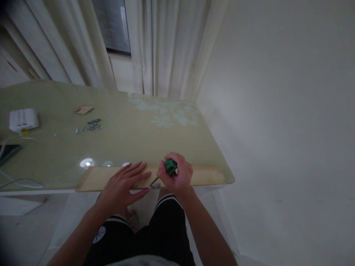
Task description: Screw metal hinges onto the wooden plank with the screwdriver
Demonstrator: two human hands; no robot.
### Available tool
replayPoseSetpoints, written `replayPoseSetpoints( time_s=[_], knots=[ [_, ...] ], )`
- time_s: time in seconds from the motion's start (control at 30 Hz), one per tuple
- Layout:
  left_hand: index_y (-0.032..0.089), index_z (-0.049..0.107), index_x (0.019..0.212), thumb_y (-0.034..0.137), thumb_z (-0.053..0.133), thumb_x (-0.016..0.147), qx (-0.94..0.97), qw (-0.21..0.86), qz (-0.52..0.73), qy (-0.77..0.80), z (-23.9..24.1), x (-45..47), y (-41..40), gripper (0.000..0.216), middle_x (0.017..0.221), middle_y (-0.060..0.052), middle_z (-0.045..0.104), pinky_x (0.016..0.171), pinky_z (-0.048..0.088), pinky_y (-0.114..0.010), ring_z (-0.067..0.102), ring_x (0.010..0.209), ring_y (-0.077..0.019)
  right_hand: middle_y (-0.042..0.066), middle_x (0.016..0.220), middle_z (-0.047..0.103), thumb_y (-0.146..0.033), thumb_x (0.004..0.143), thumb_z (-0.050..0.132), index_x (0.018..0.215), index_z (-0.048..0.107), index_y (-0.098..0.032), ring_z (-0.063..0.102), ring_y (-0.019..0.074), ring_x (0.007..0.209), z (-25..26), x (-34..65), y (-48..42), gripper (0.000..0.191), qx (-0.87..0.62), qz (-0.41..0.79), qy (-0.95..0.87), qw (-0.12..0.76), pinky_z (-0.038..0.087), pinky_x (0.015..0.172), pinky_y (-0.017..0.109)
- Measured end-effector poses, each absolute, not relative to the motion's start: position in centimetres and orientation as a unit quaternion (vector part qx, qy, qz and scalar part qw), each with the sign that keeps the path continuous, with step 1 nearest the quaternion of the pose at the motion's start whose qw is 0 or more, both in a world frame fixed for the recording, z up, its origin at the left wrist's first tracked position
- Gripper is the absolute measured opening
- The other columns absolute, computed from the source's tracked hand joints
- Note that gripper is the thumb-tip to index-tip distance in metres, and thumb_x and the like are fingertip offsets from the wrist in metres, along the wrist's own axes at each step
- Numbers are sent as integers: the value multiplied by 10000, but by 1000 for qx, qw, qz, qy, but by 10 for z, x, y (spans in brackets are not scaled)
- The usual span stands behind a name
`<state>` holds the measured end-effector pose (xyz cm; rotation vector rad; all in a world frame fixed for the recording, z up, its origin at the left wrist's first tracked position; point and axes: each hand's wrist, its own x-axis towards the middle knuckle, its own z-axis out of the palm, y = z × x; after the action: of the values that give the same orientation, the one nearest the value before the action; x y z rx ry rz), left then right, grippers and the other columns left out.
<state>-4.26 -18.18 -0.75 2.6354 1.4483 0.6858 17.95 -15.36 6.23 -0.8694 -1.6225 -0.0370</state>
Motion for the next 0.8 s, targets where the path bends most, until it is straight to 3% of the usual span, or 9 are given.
replayPoseSetpoints(
  time_s=[0.17,0.4,0.5,0.63,0.7,0.8],
  knots=[
    [314,695,1359,512,721,904,854,30,224,468,-7,-43,-182,497,1558,-76,557,1184,451,-590,577,1400,-340,-2,883,711,-192,902,686,1118,629,-231,658,104,675,72,176,-154,227,-348,38,-742,573,559,667,217],
    [307,695,1358,464,753,881,853,31,233,467,-4,-41,-182,505,1496,-80,624,1190,445,-589,620,1352,-344,48,950,747,-209,977,553,1226,591,-201,681,144,830,100,179,-148,252,-126,150,-889,414,545,789,274],
    [303,689,1364,454,745,884,857,19,232,459,-6,-41,-182,506,1503,-78,620,1186,449,-585,600,1374,-349,59,881,754,-392,1038,510,1127,617,-189,699,171,792,128,182,-147,246,-268,83,-924,259,494,711,273],
    [304,690,1358,462,730,893,858,-1,239,455,-10,-42,-182,493,1533,-79,592,1184,451,-570,594,1380,-344,99,698,731,-649,1037,429,921,673,-179,689,227,643,162,176,-144,543,-482,-81,-871,48,379,593,283],
    [302,710,1321,466,730,891,856,-10,244,455,-12,-42,-181,461,1519,-81,605,1179,455,-567,609,1361,-345,105,706,737,-633,1053,398,870,681,-181,673,217,625,167,171,-141,564,-455,-113,-883,25,344,583,282],
    [290,719,1301,431,739,881,858,-27,245,450,-16,-43,-181,443,1447,-87,668,1172,465,-544,638,1323,-339,59,699,727,-543,1084,371,840,684,-198,631,166,615,164,170,-136,525,-234,-83,-968,44,304,572,286]
  ],
)
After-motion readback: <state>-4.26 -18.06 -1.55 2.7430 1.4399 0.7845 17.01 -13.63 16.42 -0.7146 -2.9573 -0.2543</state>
